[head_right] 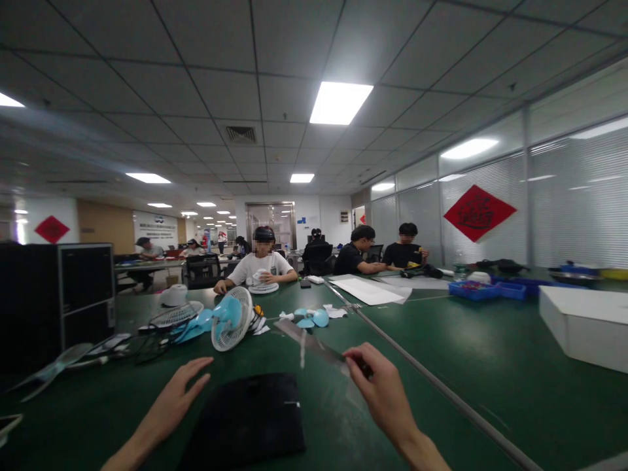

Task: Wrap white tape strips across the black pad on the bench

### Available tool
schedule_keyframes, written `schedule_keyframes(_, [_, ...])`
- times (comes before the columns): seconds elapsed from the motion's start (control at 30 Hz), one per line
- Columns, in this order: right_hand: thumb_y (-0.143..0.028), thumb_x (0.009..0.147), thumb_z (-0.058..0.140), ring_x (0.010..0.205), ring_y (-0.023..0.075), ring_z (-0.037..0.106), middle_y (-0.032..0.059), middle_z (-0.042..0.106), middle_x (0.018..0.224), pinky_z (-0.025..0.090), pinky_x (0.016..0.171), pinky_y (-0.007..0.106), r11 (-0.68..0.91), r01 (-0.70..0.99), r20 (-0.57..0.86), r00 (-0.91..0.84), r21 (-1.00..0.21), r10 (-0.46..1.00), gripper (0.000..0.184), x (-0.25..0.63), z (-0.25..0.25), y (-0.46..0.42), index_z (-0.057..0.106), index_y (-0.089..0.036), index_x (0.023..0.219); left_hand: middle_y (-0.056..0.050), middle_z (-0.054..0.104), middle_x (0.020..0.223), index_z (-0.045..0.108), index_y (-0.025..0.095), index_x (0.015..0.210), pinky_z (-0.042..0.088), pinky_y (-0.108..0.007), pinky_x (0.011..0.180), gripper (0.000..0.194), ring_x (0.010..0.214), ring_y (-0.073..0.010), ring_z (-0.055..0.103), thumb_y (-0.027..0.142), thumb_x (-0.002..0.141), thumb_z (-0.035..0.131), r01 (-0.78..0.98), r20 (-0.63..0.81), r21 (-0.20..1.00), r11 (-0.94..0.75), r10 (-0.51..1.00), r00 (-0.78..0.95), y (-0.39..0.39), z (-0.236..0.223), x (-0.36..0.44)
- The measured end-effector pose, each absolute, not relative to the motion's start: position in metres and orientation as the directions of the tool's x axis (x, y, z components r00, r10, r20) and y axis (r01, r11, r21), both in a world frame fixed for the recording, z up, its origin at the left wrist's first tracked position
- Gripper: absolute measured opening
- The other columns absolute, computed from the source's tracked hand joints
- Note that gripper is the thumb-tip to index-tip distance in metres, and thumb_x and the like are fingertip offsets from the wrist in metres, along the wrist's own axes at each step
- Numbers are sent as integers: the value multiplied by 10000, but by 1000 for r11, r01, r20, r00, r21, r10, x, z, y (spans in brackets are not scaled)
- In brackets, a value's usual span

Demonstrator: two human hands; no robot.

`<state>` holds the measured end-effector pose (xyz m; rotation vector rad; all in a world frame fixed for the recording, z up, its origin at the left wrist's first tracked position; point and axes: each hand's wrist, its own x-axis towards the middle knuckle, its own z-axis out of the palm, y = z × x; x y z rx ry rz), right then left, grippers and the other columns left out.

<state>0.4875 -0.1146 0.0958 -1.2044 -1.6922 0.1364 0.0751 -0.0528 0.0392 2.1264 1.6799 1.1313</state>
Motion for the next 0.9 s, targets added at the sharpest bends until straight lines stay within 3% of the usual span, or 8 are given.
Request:
schedule_keyframes(0.1, [-406,808,510,636,152,528,15,601,699,402,570,245,494,488,519,-94,-720,849,250,465,108,-113,634,-189,804,-62,571,1280,583,201,1194,382,-359,1025,587,1172,-233,501,600,837,343,642,502,674,-365,864,-35,-60,55,75])
schedule_keyframes(0.17, [-380,780,550,608,130,496,2,581,662,364,545,228,469,389,429,-190,-793,883,238,450,110,-107,638,-159,791,-62,640,1166,607,205,1169,482,-320,837,625,940,-207,591,647,829,325,560,453,744,-364,891,-23,-68,64,77])
schedule_keyframes(0.23, [-341,757,577,597,113,473,-2,574,654,339,541,220,432,316,357,-267,-845,895,220,435,107,-99,644,-133,786,-70,695,979,650,178,1108,485,-282,649,688,713,-169,578,698,808,314,471,362,813,-340,931,48,-75,69,81])
schedule_keyframes(0.3, [-296,736,590,592,102,459,-7,571,649,326,544,215,395,276,308,-311,-876,899,195,422,101,-89,655,-117,780,-67,694,824,688,144,1019,437,-248,540,724,619,-147,540,735,771,351,408,280,862,-301,953,113,-82,72,87])
schedule_keyframes(0.47, [-213,687,588,565,88,441,-22,568,608,306,542,208,313,264,223,-321,-912,921,149,405,86,-66,676,-110,749,9,600,626,702,129,843,346,-207,481,612,508,-92,447,695,709,513,445,186,857,-260,961,203,-88,73,97])
schedule_keyframes(0.7, [-158,651,569,526,75,418,-29,550,569,291,515,200,168,259,74,-337,-951,939,131,404,61,-56,679,-111,704,35,539,581,651,116,766,334,-201,453,452,500,-90,448,557,693,584,479,33,866,-140,974,225,-84,61,96])
schedule_keyframes(0.9, [-175,665,569,541,82,462,-18,577,585,338,538,204,123,350,-6,-345,-928,939,141,404,41,-55,690,-115,706,36,531,543,624,113,736,313,-193,412,353,436,-78,449,462,694,586,551,-101,831,-77,953,286,-73,36,93])
